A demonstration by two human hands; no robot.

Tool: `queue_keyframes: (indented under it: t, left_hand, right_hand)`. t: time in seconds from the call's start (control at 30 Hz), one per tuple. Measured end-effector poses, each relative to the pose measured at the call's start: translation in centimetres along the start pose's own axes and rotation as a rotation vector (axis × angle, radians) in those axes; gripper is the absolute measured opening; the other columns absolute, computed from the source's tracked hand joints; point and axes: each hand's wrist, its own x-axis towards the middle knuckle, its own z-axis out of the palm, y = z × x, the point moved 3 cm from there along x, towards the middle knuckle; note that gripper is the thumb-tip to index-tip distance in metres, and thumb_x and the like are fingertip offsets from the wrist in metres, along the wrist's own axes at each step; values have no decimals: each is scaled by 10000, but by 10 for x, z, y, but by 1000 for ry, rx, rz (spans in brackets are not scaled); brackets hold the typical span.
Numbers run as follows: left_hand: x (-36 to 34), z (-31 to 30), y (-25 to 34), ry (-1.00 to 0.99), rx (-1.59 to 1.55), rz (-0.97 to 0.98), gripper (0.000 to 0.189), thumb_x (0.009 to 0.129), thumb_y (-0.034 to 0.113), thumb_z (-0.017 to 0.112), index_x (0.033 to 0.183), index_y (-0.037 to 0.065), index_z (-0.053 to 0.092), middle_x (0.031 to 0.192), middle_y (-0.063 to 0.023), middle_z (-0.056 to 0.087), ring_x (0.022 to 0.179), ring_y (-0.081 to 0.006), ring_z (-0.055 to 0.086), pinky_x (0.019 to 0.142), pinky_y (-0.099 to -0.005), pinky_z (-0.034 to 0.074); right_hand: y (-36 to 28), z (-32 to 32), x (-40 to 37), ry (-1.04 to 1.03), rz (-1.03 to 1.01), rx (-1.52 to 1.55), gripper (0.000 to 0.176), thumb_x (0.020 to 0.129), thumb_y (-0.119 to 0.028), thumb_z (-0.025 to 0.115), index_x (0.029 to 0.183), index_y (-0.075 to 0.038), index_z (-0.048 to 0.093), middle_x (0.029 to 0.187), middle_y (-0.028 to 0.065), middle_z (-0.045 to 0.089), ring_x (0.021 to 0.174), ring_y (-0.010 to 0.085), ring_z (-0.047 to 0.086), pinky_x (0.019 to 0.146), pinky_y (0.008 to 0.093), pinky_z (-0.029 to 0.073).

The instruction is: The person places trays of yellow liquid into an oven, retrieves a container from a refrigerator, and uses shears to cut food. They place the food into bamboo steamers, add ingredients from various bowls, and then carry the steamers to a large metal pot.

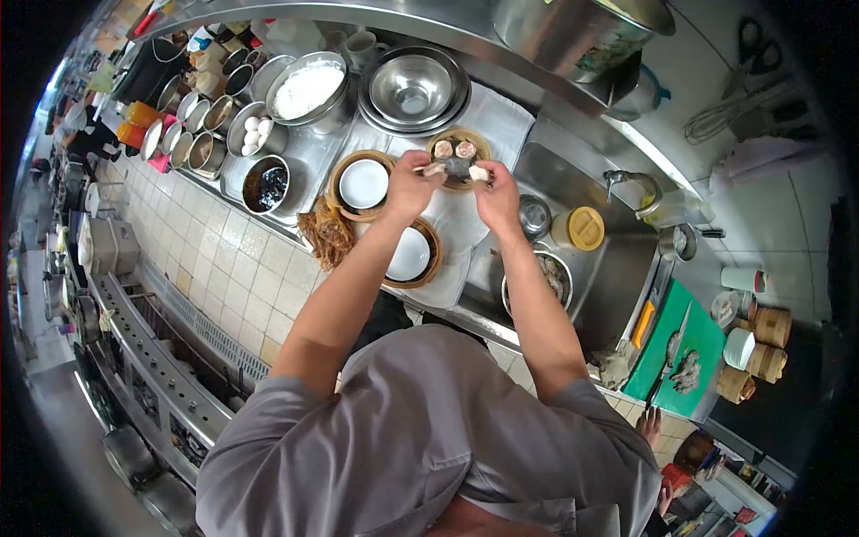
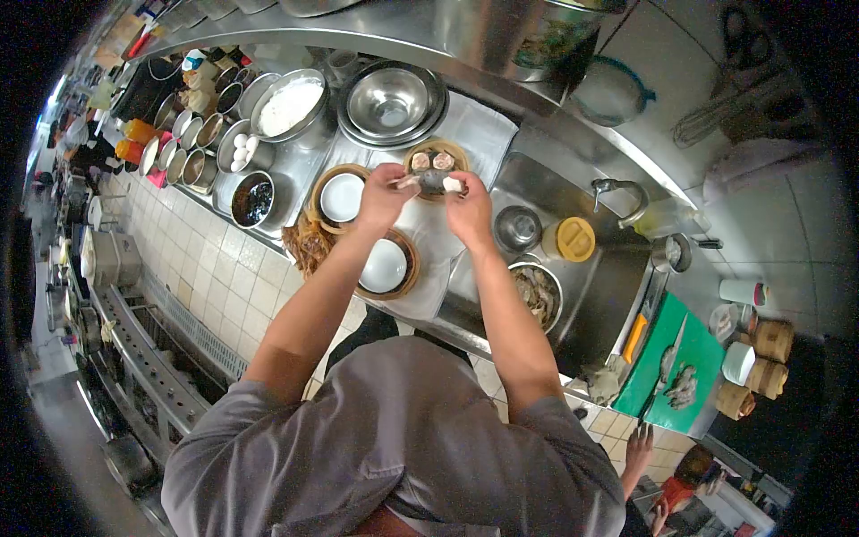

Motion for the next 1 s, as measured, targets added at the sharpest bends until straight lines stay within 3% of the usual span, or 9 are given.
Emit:
queue_keyframes:
  t: [0.1,0.13,0.5,0.6,0.7,0.77,0.87,0.97,1.0]
  left_hand:
    - [-2,19,34,78,508,277,337,733,54,839,956,10,591,965,-148,637,858,-294,640,774,-379,525]
    - [-5,26,39,140,506,339,288,708,49,823,867,20,585,965,-186,616,883,-389,630,790,-460,520]
    - [-12,28,30,181,719,541,235,712,128,829,881,65,679,1114,-154,629,977,-379,603,866,-480,498]
    - [-17,26,46,174,961,463,228,720,220,831,859,91,704,1013,-130,676,941,-353,607,848,-481,488]
    - [-5,31,46,68,1059,456,215,727,250,809,841,106,697,889,-126,715,915,-360,621,815,-518,494]
    - [-2,35,52,-5,1074,448,212,726,240,804,834,98,690,908,-121,720,903,-368,624,799,-518,505]
    - [7,36,46,-112,1100,309,238,748,268,799,905,113,710,1013,-101,708,1021,-355,605,842,-520,501]
    - [-6,35,54,-53,1030,343,220,741,258,805,892,116,730,1025,-104,699,1028,-350,601,863,-517,500]
    - [-12,35,52,39,1001,435,249,755,243,803,941,96,727,1093,-141,662,1044,-354,587,904,-497,489]
  right_hand:
    - [-1,8,14,-7,-97,-185,336,816,-52,667,1149,-76,622,1138,155,653,946,341,658,844,421,530]
    - [-4,10,16,34,-185,-281,345,814,-64,663,1154,-91,618,1130,152,652,998,367,646,872,454,516]
    - [-8,9,21,-111,-186,-676,296,799,-171,714,1081,-109,650,1102,113,685,1092,337,561,925,495,451]
    - [6,-10,16,112,-453,-488,245,801,-189,732,1036,-127,702,1059,119,700,1043,338,582,926,485,460]
    - [53,-69,9,287,-273,-311,193,879,-249,722,1034,-134,730,1043,106,699,975,310,600,874,449,501]
    - [113,-113,11,374,481,399,275,965,-327,654,1094,-88,702,987,76,682,902,261,621,817,403,528]
    - [211,-192,35,527,560,1027,376,1012,-391,566,1100,-38,661,948,51,664,876,224,637,752,365,543]
    - [188,-244,34,851,707,1266,310,1003,-385,558,963,-82,610,976,66,698,947,245,673,812,378,550]
    - [186,-264,39,804,453,1365,283,1006,-359,533,946,-87,584,958,78,696,957,256,670,829,388,553]
